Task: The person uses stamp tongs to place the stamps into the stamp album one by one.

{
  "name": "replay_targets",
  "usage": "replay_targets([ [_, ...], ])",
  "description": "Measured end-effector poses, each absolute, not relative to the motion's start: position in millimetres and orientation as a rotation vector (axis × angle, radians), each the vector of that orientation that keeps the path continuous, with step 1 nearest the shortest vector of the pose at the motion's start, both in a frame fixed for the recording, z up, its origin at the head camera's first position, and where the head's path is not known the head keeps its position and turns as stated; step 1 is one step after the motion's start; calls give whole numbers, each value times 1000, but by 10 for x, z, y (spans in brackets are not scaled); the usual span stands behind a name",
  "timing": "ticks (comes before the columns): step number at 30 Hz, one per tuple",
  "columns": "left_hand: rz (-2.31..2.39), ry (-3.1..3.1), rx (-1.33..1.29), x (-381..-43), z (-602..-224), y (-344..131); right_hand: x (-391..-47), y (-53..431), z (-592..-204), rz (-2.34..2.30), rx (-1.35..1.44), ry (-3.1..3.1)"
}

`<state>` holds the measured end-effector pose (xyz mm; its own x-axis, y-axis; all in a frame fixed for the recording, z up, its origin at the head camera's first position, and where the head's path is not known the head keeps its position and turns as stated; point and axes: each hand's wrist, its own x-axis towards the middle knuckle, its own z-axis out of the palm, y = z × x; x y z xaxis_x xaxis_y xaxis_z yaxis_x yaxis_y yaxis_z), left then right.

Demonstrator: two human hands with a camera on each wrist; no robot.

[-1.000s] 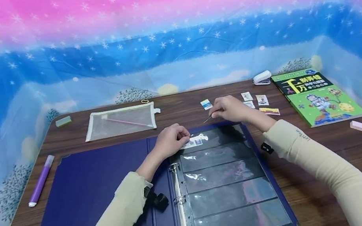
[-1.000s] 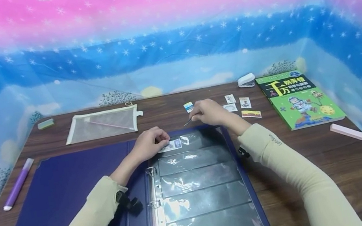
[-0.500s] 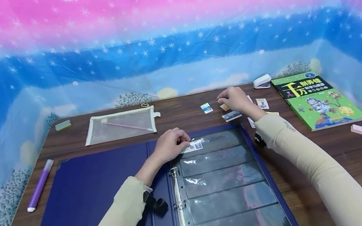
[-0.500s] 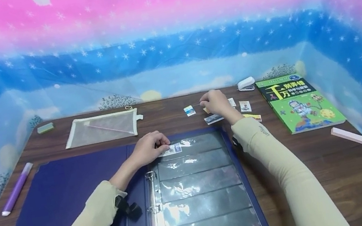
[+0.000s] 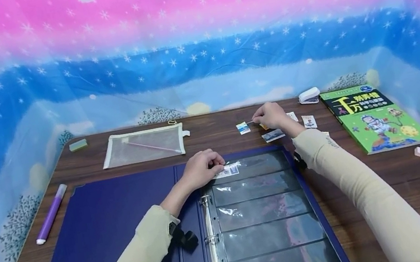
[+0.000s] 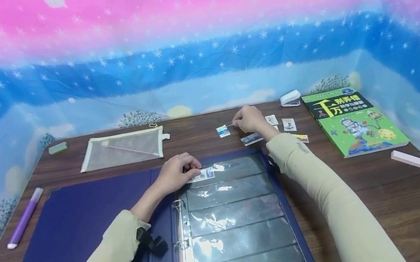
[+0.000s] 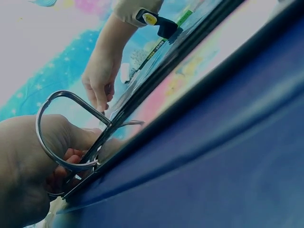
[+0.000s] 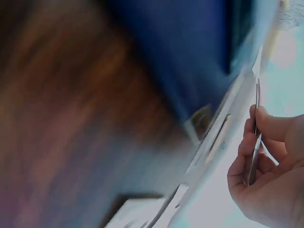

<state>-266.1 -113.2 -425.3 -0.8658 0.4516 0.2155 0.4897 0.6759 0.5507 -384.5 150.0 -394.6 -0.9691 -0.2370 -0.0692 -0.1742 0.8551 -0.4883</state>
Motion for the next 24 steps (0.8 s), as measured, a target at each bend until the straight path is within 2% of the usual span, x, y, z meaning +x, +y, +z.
replay_targets([
  [12, -1212, -2875, -790, -2714, -4234, -1159, -3441, 1483, -3675, -1004, -317, 2893],
  [24, -1434, -2891, -845, -2713, -4223, -1225, -3059, 1411, -3764, -1003, -359, 2868],
])
